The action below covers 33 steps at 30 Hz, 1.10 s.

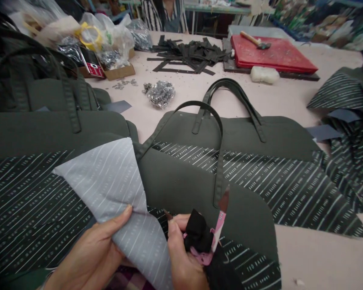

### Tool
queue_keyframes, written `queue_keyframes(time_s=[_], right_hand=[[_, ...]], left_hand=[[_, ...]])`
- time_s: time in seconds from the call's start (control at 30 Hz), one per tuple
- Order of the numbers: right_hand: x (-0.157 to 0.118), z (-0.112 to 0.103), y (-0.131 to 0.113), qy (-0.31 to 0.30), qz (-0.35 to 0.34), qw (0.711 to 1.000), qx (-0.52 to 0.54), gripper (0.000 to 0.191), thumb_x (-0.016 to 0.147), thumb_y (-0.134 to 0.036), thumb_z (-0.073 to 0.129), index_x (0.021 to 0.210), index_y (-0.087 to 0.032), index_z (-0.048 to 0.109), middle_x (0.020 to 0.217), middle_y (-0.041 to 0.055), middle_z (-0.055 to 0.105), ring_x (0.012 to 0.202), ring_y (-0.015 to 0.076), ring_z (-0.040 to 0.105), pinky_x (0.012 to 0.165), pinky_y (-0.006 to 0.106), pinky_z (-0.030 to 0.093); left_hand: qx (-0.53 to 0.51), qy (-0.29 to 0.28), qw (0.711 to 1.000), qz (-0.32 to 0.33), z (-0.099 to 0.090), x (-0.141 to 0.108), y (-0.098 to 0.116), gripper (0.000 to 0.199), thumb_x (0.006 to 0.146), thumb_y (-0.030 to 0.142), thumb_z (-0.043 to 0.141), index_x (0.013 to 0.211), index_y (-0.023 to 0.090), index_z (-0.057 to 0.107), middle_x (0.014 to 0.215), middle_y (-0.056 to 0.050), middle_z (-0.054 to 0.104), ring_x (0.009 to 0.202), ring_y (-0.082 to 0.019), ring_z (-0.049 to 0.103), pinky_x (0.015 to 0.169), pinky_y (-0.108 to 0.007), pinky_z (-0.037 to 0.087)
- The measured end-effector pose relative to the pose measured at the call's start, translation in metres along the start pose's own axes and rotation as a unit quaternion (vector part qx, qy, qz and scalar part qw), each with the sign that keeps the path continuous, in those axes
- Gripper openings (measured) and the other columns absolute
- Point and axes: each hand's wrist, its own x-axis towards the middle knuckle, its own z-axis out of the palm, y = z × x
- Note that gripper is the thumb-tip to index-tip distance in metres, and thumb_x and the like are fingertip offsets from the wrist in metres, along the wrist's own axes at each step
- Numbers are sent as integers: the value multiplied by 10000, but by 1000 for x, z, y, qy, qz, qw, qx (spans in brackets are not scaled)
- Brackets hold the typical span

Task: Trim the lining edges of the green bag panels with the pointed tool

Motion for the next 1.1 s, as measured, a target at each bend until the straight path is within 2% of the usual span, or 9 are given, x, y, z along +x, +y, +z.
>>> queue_keyframes(time_s=[0.1, 0.23, 0.33, 0.5, 0.63, 0.83, 1.1], right_hand=[[1, 0, -1, -24, -17, 999, -23, 228, 860, -264, 667, 638, -216, 691, 654, 22, 708, 629, 188, 681, 598, 269, 581], [1, 4, -3, -10, -20, 999, -47, 240, 864, -264, 668, 631, -209, 693, 636, 17, 701, 596, 177, 667, 575, 259, 567], [0, 7, -5, -4, -40, 997, -60, 243, 872, -235, 652, 634, -209, 689, 645, 12, 707, 588, 167, 672, 567, 244, 560], [-2, 0, 0, 4, -79, 995, -56, 228, 884, -218, 652, 657, -228, 657, 666, -23, 695, 634, 135, 693, 614, 192, 556], [-3, -7, 10, 19, -69, 997, 5, 261, 910, -204, 630, 651, -229, 608, 660, -40, 644, 643, 113, 674, 641, 171, 551], [-5, -9, 12, -14, -86, 996, -16, 262, 934, -208, 622, 673, -229, 622, 706, -27, 669, 696, 115, 672, 665, 163, 545], [-5, -4, 7, -9, -98, 995, -32, 257, 925, -184, 618, 673, -231, 600, 675, -39, 671, 641, 112, 665, 590, 168, 526]], left_hand=[[1, 20, 1000, -23, 1, 0, 1, 424, 777, 340, 799, 1141, 129, 750, 991, -133, 793, 997, -358, 724, 858, -428, 589], [-2, 41, 999, -9, 4, 0, 0, 304, 755, 276, 804, 1020, 129, 785, 971, -124, 794, 1018, -351, 716, 860, -419, 596], [4, 30, 1000, 2, 3, 1, -1, 242, 760, 276, 797, 953, 130, 796, 974, -121, 792, 1028, -344, 713, 877, -419, 594], [4, 4, 1000, 8, 0, 0, -1, 281, 787, 321, 788, 1007, 146, 787, 1016, -106, 786, 1038, -321, 708, 899, -402, 583], [3, 3, 1000, 19, 0, 0, 0, 268, 812, 311, 773, 1021, 144, 783, 1003, -102, 788, 1004, -301, 719, 893, -377, 575], [9, -8, 1000, 22, 0, -1, 0, 232, 838, 322, 751, 978, 141, 789, 961, -93, 793, 970, -278, 725, 888, -362, 567], [-3, -26, 999, 24, -1, -2, -2, 225, 822, 319, 770, 956, 140, 796, 960, -93, 793, 1009, -276, 715, 941, -361, 544]])
